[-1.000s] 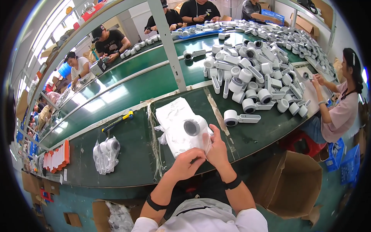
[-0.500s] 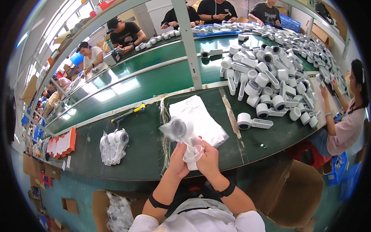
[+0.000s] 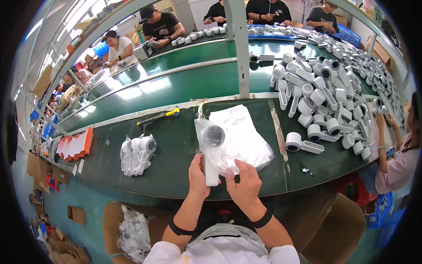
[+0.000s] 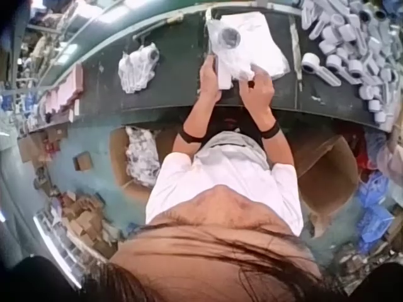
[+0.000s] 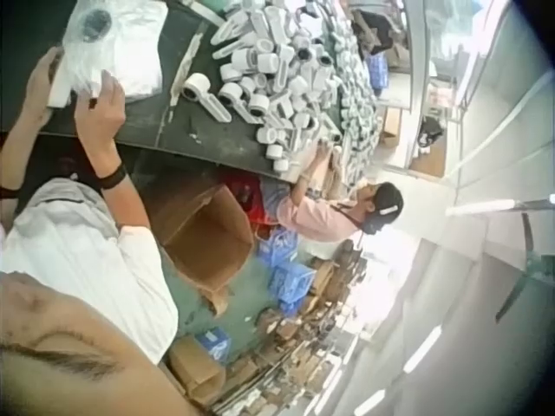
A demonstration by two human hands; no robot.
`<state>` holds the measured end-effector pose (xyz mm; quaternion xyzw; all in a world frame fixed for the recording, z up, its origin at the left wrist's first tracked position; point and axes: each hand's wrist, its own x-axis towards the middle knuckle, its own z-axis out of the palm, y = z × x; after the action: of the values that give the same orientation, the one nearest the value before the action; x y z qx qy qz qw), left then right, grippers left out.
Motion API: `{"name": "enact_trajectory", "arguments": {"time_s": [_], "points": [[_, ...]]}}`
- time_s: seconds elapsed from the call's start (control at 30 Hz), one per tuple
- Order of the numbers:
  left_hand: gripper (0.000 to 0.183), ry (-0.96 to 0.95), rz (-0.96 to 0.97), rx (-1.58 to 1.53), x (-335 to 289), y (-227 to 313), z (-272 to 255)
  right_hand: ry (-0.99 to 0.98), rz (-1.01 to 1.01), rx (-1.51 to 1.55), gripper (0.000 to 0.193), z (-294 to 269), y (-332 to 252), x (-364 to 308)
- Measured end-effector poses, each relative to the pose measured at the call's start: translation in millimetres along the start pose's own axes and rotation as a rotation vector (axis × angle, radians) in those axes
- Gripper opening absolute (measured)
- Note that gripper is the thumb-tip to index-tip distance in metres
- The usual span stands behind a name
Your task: The person picks up a handheld fan, wipes it with a cloth, and slides it into a plastic bag before placing it on the table. They repeat this process with several fans and then move the group of bagged fans into a box.
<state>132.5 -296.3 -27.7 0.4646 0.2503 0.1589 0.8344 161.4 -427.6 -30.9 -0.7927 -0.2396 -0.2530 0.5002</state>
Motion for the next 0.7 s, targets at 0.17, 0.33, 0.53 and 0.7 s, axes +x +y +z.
{"name": "enact_trajectory", "arguments": {"time_s": [0.17,0.33,0.53,0.7], "points": [[0.043,0.015,0.063,0.157,2.5,-8.8,-1.6,0.016,-0.362,-0.182,0.021,4.3,4.7,18.7],[0.038,-0.016,0.12,0.17,9.4,-17.6,-4.0,0.06,-0.293,0.032,0.03,11.7,8.1,19.0],[0.033,-0.027,0.175,0.112,8.1,-16.3,-2.0,0.128,-0.232,-0.044,0.034,14.9,10.8,13.2],[0.041,-0.082,0.312,0.543,3.4,-15.4,-7.0,0.03,-0.396,-0.16,0.032,5.2,1.5,34.3]]}}
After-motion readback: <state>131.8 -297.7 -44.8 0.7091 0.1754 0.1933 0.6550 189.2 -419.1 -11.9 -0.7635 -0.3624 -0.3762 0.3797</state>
